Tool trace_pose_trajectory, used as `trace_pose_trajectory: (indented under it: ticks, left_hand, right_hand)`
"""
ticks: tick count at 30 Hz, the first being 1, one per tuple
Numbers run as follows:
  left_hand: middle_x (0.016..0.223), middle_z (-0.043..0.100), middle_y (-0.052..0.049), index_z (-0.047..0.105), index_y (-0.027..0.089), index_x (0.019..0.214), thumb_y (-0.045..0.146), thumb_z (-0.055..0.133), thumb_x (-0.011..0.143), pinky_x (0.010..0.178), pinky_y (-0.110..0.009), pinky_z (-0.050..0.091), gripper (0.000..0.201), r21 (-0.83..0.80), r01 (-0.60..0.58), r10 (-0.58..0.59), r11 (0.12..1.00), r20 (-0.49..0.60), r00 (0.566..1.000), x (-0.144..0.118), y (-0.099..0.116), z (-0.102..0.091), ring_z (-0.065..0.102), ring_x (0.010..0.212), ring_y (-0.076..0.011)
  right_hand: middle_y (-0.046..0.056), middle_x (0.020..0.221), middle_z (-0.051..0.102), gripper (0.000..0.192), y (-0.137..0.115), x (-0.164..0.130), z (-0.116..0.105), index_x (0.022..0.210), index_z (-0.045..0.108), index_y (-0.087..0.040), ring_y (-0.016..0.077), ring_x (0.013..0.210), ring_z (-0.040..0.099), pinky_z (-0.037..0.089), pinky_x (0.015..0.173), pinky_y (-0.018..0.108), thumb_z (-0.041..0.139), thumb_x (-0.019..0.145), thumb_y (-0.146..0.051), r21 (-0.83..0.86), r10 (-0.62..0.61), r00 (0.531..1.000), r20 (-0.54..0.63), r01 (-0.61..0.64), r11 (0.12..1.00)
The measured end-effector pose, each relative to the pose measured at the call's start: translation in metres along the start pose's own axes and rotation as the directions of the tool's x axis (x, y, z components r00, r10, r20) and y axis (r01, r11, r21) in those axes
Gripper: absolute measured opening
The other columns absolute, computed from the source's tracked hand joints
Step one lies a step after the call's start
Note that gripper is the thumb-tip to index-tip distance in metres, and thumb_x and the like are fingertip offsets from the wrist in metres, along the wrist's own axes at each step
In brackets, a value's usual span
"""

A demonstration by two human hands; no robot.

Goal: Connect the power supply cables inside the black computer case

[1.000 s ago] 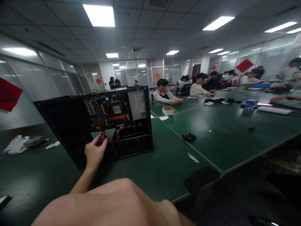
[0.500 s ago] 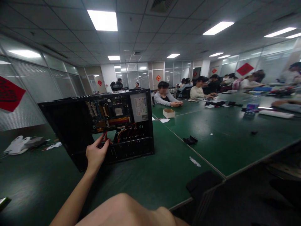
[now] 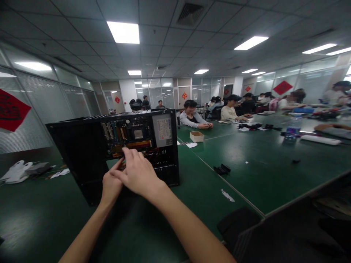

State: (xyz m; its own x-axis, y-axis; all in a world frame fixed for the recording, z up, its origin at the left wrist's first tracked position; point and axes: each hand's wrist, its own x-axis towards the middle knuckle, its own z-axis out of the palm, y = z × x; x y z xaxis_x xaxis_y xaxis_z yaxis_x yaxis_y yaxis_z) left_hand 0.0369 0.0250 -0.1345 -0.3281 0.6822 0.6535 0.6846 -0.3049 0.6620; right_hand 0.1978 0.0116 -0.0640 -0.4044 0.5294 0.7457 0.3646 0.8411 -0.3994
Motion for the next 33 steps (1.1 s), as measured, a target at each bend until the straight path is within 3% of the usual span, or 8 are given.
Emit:
trace_pose_trajectory:
  ticks: [7,11,16,18,21,25,28,33]
  left_hand:
    - [0.113,0.074,-0.010,0.064,0.015,0.129,0.040,0.063,0.082,0.093,-0.037,0.053,0.054,-0.186,0.043,-0.045,0.982,-0.006,0.999,0.002,0.006,0.005,0.068,0.102,-0.0246]
    - [0.115,0.073,-0.010,0.065,0.014,0.128,0.044,0.065,0.082,0.095,-0.039,0.053,0.054,-0.219,-0.037,0.045,0.975,0.033,0.998,0.017,0.019,-0.004,0.068,0.101,-0.0244]
    - [0.114,0.073,-0.011,0.072,0.015,0.109,0.053,0.056,0.085,0.099,-0.042,0.050,0.047,-0.095,-0.106,0.110,0.990,0.030,0.994,0.062,0.029,-0.027,0.067,0.106,-0.0273]
    - [0.116,0.072,-0.011,0.074,0.016,0.103,0.057,0.060,0.080,0.102,-0.044,0.048,0.049,0.023,-0.138,0.133,0.990,0.145,0.980,0.079,0.035,-0.036,0.065,0.110,-0.0295]
    - [0.113,0.073,-0.009,0.073,0.020,0.107,0.061,0.053,0.083,0.099,-0.042,0.050,0.052,0.001,-0.145,0.126,0.989,0.490,0.863,0.092,0.054,-0.050,0.066,0.107,-0.0281]
    - [0.091,0.074,-0.004,0.073,0.022,0.095,0.060,0.047,0.090,0.074,-0.032,0.056,0.046,0.021,-0.224,0.149,0.974,0.683,0.715,0.091,0.081,-0.064,0.068,0.081,-0.0214]
    - [0.090,0.072,-0.003,0.072,0.023,0.093,0.052,0.056,0.088,0.069,-0.029,0.055,0.034,0.006,-0.425,0.308,0.905,0.679,0.667,0.092,0.089,-0.067,0.067,0.079,-0.0196]
    - [0.092,0.072,-0.005,0.072,0.025,0.093,0.046,0.052,0.091,0.070,-0.033,0.057,0.029,0.089,-0.714,0.638,0.695,0.383,0.668,0.099,0.080,-0.065,0.069,0.079,-0.0210]
  right_hand:
    - [0.013,0.124,0.057,0.039,0.043,0.031,0.037,0.122,0.055,-0.015,0.0234,0.116,0.058,0.048,0.099,0.039,0.061,0.084,-0.015,0.185,0.151,0.986,-0.076,-0.135,0.973]
    - [0.007,0.111,0.070,0.028,0.043,0.053,0.024,0.107,0.066,-0.018,0.0197,0.109,0.064,0.047,0.101,0.034,0.059,0.082,-0.008,0.256,0.164,0.985,-0.042,-0.149,0.955]
    - [0.004,0.106,0.073,0.024,0.051,0.071,-0.008,0.103,0.069,-0.019,0.0183,0.101,0.067,0.051,0.095,0.033,0.067,0.079,-0.015,0.381,0.160,0.974,-0.158,-0.089,0.920]
    - [0.004,0.105,0.073,0.024,0.053,0.074,-0.022,0.103,0.069,-0.018,0.0174,0.096,0.068,0.054,0.089,0.033,0.067,0.078,-0.018,0.466,0.151,0.972,-0.180,-0.051,0.884]
    - [0.003,0.102,0.072,0.026,0.054,0.076,-0.041,0.102,0.067,-0.019,0.0171,0.094,0.068,0.056,0.085,0.032,0.070,0.076,-0.021,0.588,0.153,0.966,-0.207,-0.002,0.809]
    - [0.004,0.101,0.072,0.030,0.055,0.074,-0.060,0.102,0.065,-0.019,0.0184,0.095,0.068,0.056,0.085,0.035,0.073,0.075,-0.027,0.666,0.207,0.943,-0.261,0.021,0.745]
    - [0.005,0.104,0.072,0.032,0.055,0.072,-0.067,0.105,0.063,-0.020,0.0192,0.100,0.067,0.055,0.091,0.038,0.072,0.076,-0.029,0.700,0.228,0.930,-0.289,0.042,0.712]
    - [0.003,0.101,0.072,0.040,0.050,0.068,-0.064,0.114,0.059,-0.021,0.0183,0.095,0.068,0.057,0.088,0.037,0.073,0.077,-0.026,0.712,0.168,0.982,-0.086,-0.057,0.700]
